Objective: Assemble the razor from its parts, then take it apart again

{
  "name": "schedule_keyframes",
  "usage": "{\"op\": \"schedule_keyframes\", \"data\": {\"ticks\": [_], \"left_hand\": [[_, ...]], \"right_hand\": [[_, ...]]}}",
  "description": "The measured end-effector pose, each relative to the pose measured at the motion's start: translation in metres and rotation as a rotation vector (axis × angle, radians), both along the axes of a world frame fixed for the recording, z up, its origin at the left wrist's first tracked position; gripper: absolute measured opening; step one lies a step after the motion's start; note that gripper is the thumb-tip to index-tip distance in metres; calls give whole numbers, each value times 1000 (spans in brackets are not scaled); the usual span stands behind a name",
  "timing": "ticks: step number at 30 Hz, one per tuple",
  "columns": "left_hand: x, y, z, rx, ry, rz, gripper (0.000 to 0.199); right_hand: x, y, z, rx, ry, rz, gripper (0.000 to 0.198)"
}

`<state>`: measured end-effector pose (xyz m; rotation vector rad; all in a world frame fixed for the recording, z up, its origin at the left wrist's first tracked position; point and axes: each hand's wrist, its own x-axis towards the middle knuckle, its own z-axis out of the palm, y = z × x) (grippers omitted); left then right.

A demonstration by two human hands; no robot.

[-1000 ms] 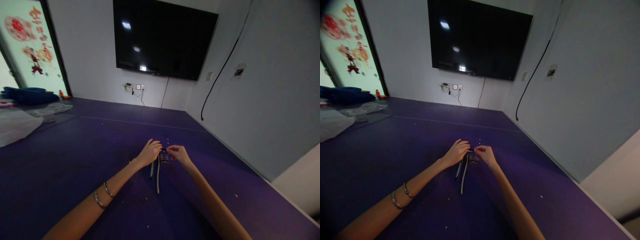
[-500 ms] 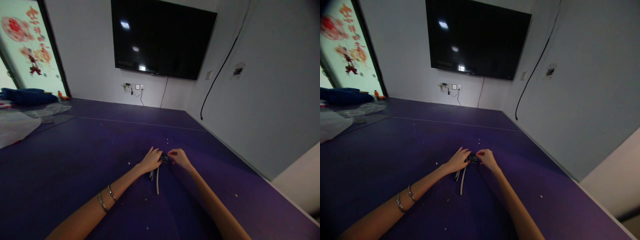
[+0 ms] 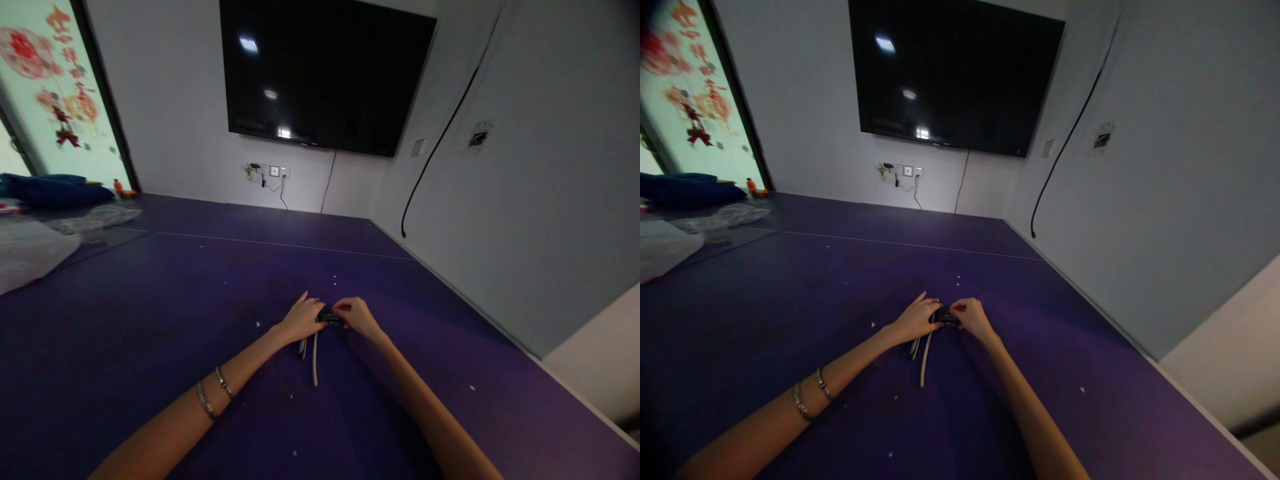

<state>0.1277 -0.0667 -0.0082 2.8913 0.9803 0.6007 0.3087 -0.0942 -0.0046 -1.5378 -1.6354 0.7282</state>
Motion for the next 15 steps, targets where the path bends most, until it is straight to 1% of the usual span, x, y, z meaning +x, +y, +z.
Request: {"op": "schedule_keyframes", "data": {"ticks": [7,15], "left_hand": [[-1,1,-1,-27,1,4,35],[0,-3,2,-46,20,13,29]], "right_hand": [[2,-1,1,-28,-14,17,15],[2,-1,-2,-11,-23,14,16]]}}
